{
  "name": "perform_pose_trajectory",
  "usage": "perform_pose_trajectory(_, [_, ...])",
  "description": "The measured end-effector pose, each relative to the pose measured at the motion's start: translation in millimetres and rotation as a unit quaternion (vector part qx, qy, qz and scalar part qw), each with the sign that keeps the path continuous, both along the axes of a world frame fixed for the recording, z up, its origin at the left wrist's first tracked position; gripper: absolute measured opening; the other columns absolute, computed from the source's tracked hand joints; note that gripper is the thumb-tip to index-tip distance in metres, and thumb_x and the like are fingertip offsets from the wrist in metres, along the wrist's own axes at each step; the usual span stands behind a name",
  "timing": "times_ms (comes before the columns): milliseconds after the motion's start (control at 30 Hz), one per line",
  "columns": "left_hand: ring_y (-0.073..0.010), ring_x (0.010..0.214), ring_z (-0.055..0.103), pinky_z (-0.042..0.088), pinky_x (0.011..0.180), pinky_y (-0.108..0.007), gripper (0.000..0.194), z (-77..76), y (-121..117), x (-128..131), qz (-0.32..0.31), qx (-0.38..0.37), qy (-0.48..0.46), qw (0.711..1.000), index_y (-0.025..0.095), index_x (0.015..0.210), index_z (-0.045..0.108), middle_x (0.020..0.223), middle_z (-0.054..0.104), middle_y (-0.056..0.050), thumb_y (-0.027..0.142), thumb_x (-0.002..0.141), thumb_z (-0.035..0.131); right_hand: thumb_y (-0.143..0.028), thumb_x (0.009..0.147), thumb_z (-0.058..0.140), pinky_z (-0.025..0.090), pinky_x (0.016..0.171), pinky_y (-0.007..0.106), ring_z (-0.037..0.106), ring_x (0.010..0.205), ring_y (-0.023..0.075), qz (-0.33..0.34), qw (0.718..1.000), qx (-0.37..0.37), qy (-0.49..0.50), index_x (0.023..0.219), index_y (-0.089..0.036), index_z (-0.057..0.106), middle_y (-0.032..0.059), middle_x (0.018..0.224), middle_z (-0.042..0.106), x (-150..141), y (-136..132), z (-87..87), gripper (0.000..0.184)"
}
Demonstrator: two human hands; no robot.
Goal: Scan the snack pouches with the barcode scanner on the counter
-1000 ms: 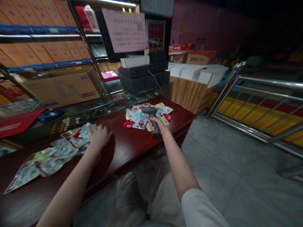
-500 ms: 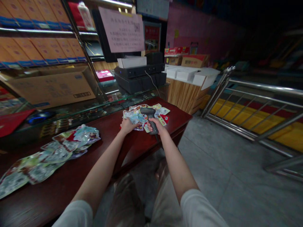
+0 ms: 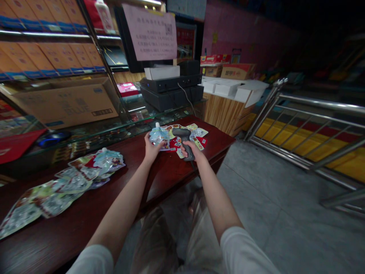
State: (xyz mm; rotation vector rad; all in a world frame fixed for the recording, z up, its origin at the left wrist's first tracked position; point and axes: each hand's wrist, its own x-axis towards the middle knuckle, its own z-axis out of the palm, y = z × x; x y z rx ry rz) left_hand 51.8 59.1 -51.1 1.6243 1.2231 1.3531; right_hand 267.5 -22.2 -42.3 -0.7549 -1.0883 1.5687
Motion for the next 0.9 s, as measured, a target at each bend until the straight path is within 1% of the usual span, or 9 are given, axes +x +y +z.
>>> perform_pose_trajectory(67, [-0.0263,0.12,0.062,0.047,0.103,-0.039,0.085,-6.1,3.2,5.6,-0.024,-0.006,-0.027,0.999,0.019,0.14,0.036,0.135,0.059,-0.015,0.031,0.069,0.08,-0.046,0.077,0.064,0.028,0.036,0.02,0.035,0.036,0.0078,0.004,1.0,-0.003,-0.009,0.066,-0.022,0.044,-0.0045,0.047,0.045,-0.9,-1.0,0.6,0.033])
perform_pose_trajectory(200, [-0.0243,0.11,0.067,0.051,0.098,-0.041,0.076,-15.3,5.7,15.0,-0.065,-0.026,-0.061,0.996,0.018,0.135,0.039,0.126,0.064,-0.014,0.03,0.071,0.077,-0.044,0.077,0.064,0.028,0.035,0.021,0.037,0.036,0.0078,0.007,1.0,-0.008,-0.014,0.069,-0.021,0.045,-0.0037,0.052,0.049,-1.6,-1.8,0.5,0.031])
perform_pose_trajectory(300, [-0.0249,0.108,0.067,0.052,0.098,-0.042,0.076,-17.5,6.4,16.4,-0.045,-0.024,-0.055,0.997,0.018,0.134,0.04,0.123,0.065,-0.014,0.03,0.07,0.079,-0.043,0.076,0.064,0.028,0.035,0.021,0.037,0.035,0.0075,0.008,1.0,-0.009,-0.012,0.073,-0.02,0.047,-0.0049,0.052,0.049,-2.5,-2.4,0.5,0.029])
perform_pose_trajectory(367, [-0.0253,0.109,0.067,0.051,0.098,-0.042,0.075,-17.9,7.7,15.4,-0.028,-0.023,-0.046,0.998,0.019,0.134,0.039,0.124,0.065,-0.014,0.03,0.071,0.078,-0.042,0.076,0.064,0.029,0.034,0.021,0.037,0.035,0.0075,0.008,1.0,-0.01,-0.009,0.079,-0.02,0.049,-0.0057,0.054,0.05,-3.7,-3.5,1.2,0.027])
perform_pose_trajectory(500, [-0.0258,0.113,0.067,0.051,0.099,-0.042,0.078,-18.6,11.5,13.6,-0.024,-0.018,-0.04,0.999,0.018,0.136,0.037,0.131,0.062,-0.016,0.029,0.071,0.078,-0.039,0.077,0.064,0.029,0.034,0.021,0.038,0.035,0.0077,0.013,1.0,-0.012,-0.006,0.091,-0.019,0.05,-0.0069,0.056,0.051,-5.6,-6.0,3.2,0.028])
perform_pose_trajectory(567, [-0.0261,0.114,0.066,0.051,0.1,-0.042,0.079,-17.7,11.7,13.4,-0.026,-0.019,-0.038,0.999,0.017,0.137,0.037,0.132,0.061,-0.017,0.029,0.071,0.078,-0.039,0.076,0.065,0.028,0.033,0.021,0.038,0.035,0.0077,0.012,1.0,-0.013,-0.004,0.092,-0.019,0.05,-0.0072,0.056,0.05,-5.7,-6.4,3.4,0.03])
perform_pose_trajectory(633, [-0.0257,0.114,0.067,0.051,0.1,-0.04,0.078,-14.8,9.8,13.5,-0.029,-0.026,-0.036,0.999,0.017,0.137,0.036,0.132,0.061,-0.017,0.028,0.071,0.077,-0.039,0.077,0.066,0.029,0.033,0.021,0.037,0.035,0.0074,0.011,1.0,-0.013,-0.004,0.09,-0.019,0.05,-0.0072,0.055,0.05,-5.3,-6.1,2.9,0.029])
perform_pose_trajectory(767, [-0.0254,0.114,0.066,0.052,0.098,-0.038,0.075,-4.0,1.3,13.4,-0.024,-0.026,-0.034,0.999,0.016,0.132,0.04,0.129,0.063,-0.015,0.025,0.069,0.078,-0.04,0.077,0.066,0.03,0.033,0.02,0.037,0.035,0.0065,0.019,1.0,-0.019,-0.011,0.08,-0.02,0.047,-0.0067,0.054,0.048,-3.9,-4.4,1.2,0.028])
perform_pose_trajectory(900, [-0.0256,0.113,0.066,0.053,0.097,-0.038,0.073,5.0,-3.9,11.8,-0.013,-0.029,-0.03,0.999,0.018,0.129,0.043,0.122,0.066,-0.012,0.021,0.066,0.08,-0.038,0.077,0.067,0.03,0.032,0.019,0.036,0.034,0.0061,0.018,1.0,-0.013,0.003,0.081,-0.02,0.047,-0.0069,0.055,0.049,-3.3,-3.0,0.2,0.027])
